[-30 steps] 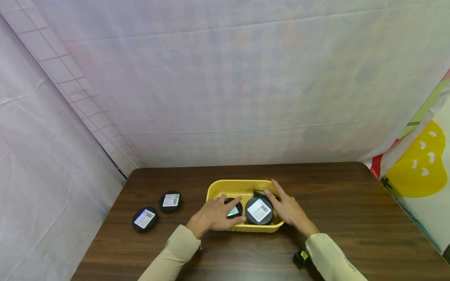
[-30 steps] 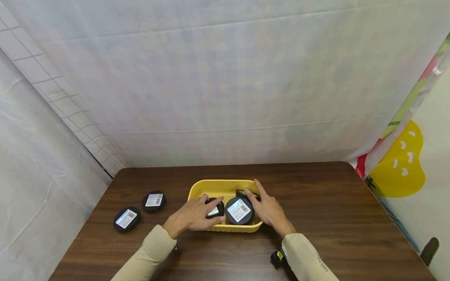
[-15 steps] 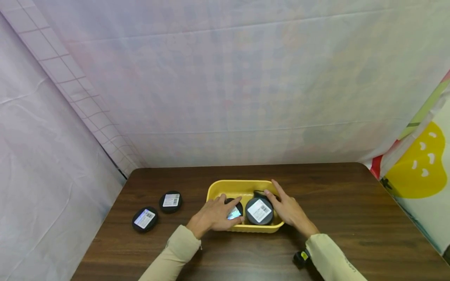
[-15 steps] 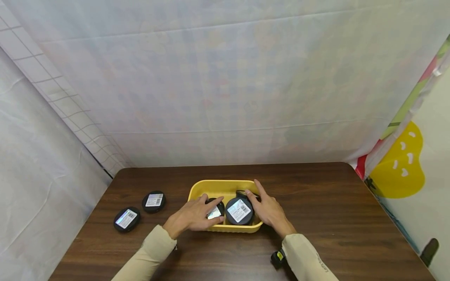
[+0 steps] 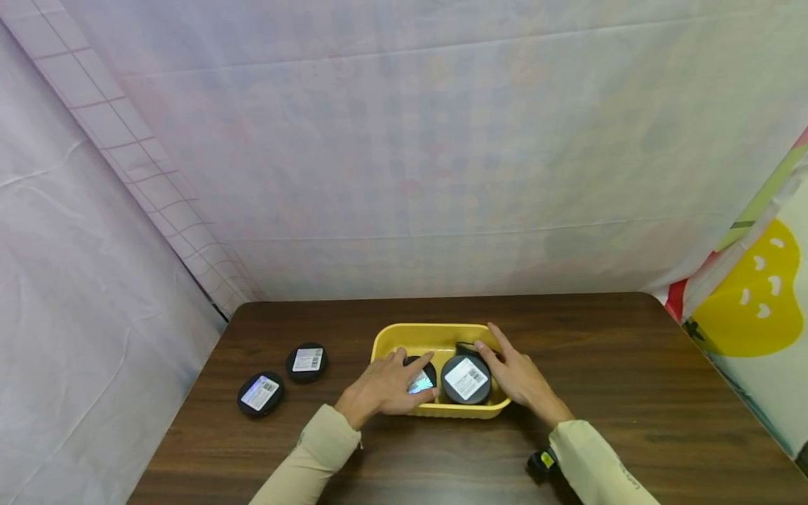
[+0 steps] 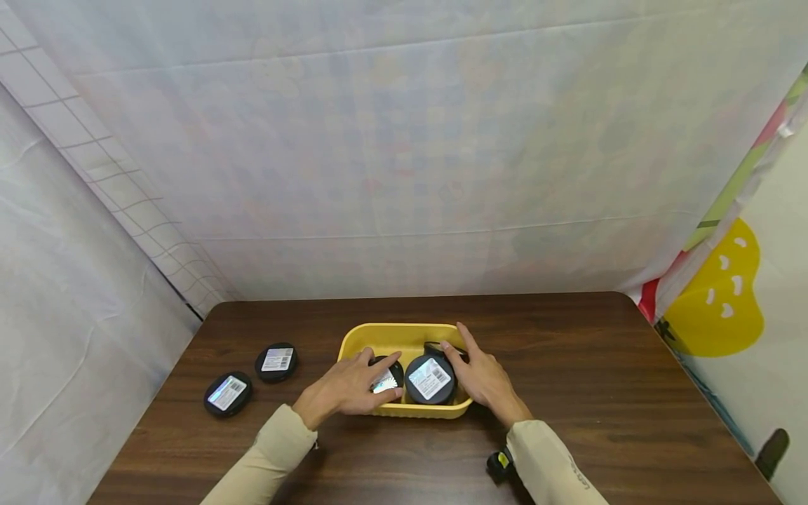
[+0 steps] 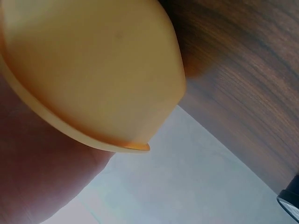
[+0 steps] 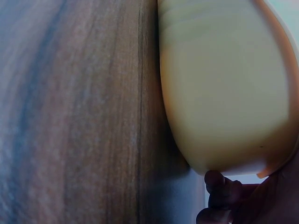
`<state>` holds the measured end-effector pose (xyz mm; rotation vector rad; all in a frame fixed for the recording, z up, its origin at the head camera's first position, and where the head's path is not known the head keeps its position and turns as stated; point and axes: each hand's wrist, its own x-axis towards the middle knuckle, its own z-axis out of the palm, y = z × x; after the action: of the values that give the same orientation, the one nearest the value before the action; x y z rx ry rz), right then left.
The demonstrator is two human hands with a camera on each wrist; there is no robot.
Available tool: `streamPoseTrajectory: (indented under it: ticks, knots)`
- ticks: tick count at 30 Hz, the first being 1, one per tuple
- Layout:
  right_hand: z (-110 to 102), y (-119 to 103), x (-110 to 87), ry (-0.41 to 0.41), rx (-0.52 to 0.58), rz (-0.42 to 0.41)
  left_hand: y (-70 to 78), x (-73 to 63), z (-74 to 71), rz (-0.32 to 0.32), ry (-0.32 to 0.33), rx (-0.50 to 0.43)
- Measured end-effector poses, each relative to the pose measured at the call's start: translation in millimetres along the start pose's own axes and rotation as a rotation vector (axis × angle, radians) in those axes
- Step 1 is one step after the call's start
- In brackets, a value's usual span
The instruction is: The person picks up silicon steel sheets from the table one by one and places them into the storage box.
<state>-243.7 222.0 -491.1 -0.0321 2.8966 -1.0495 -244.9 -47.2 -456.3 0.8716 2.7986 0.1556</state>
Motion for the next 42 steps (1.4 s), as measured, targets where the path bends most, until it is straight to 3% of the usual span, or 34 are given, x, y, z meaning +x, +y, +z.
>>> streamPoseTrajectory:
  ticks: [15,34,42]
  knots:
    - [-1,-1,0.2,0.001,-0.010,-0.003,-0.9,0.0,-0.8,0.016,0.064,0.018]
    - [-1,0,0.0,-0.003,-0.007,-0.004,-2.3,-4.3,-7.4,0.004,0.068,-0.013]
    - [-2,0,-0.2,-0.007,-0.003,-0.004,-4.3,-7.8,-14.0,0.059,0.114,0.022]
